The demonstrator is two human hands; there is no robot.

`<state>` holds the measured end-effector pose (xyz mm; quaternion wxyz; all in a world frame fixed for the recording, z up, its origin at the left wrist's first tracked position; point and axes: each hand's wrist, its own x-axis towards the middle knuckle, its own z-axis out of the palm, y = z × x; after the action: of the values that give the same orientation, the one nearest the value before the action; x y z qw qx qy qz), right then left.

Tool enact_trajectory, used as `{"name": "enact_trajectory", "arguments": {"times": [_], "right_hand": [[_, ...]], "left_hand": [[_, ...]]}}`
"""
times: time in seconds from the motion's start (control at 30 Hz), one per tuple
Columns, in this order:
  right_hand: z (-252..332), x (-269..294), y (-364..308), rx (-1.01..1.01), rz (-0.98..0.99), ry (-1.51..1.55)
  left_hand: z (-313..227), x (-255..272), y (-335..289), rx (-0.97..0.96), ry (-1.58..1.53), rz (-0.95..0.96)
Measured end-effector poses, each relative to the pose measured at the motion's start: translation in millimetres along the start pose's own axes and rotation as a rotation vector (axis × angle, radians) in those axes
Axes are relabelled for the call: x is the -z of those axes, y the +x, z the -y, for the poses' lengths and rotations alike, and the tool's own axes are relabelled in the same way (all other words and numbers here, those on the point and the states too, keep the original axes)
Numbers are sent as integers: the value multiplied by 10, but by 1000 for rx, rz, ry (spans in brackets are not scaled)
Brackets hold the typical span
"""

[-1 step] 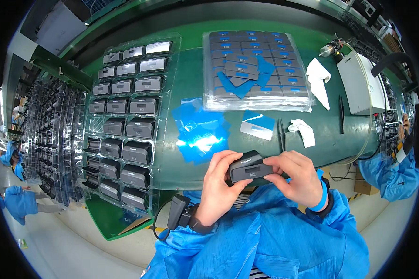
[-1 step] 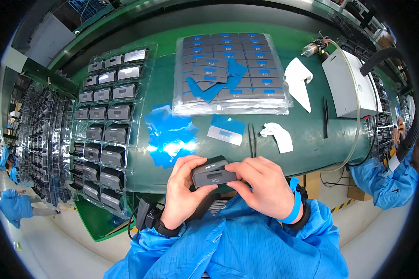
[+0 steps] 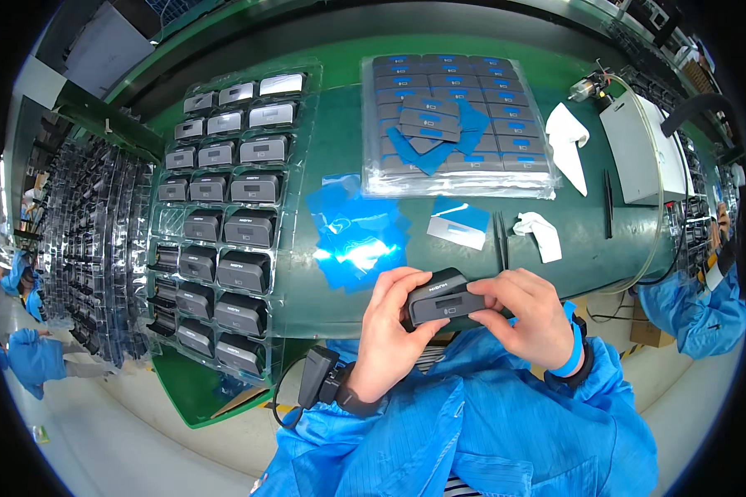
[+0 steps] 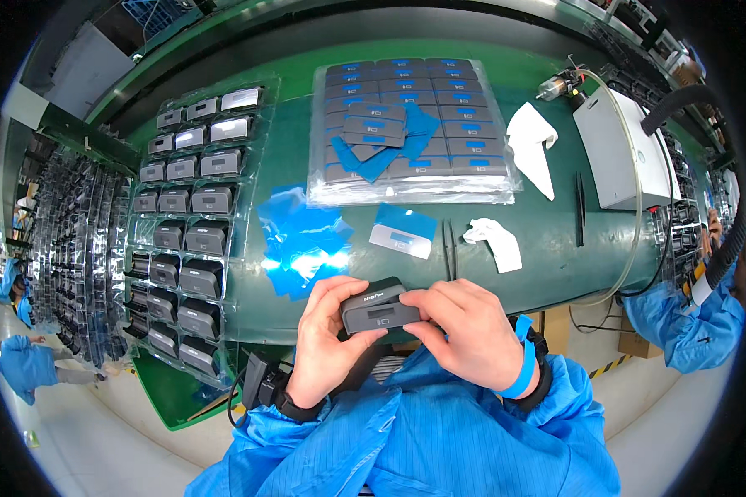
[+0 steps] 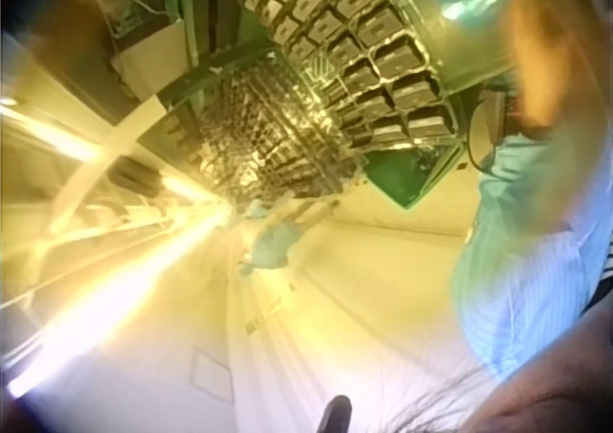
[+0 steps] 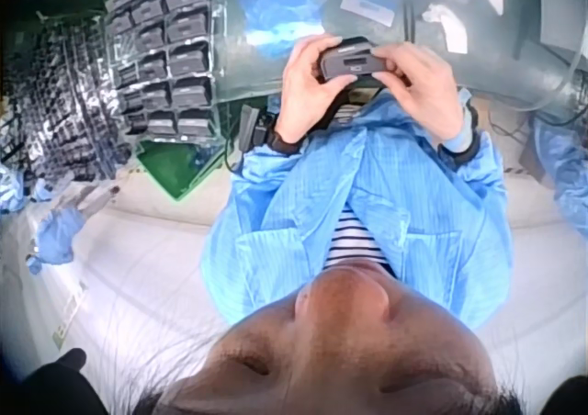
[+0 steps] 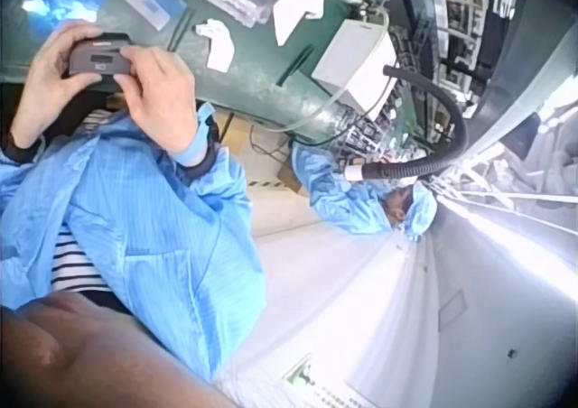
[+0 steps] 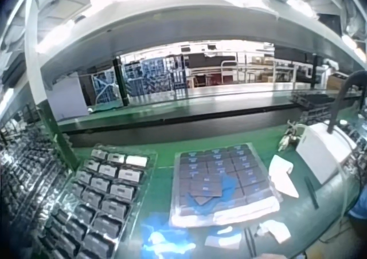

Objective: Manually assembling and inspecting small plastic electronic device housings on a factory production line.

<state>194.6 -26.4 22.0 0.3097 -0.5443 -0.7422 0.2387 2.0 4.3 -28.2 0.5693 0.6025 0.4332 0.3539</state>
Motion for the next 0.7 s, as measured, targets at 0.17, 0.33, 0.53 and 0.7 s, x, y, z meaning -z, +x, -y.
{"name": "enact_trajectory", "arguments": {"times": [0.17, 0.33, 0.53, 0.7], "right_hand": [[23, 2, 30, 10, 17, -28], [42, -55, 43, 20, 18, -57], [35, -57, 64, -7, 40, -72], [-4, -65, 83, -32, 90, -33]], "left_hand": [[-5, 6, 0, -10, 65, -4], [-13, 6, 0, 22, 42, -12], [-54, -6, 33, 51, -28, 6], [-36, 31, 64, 29, -64, 65]]}}
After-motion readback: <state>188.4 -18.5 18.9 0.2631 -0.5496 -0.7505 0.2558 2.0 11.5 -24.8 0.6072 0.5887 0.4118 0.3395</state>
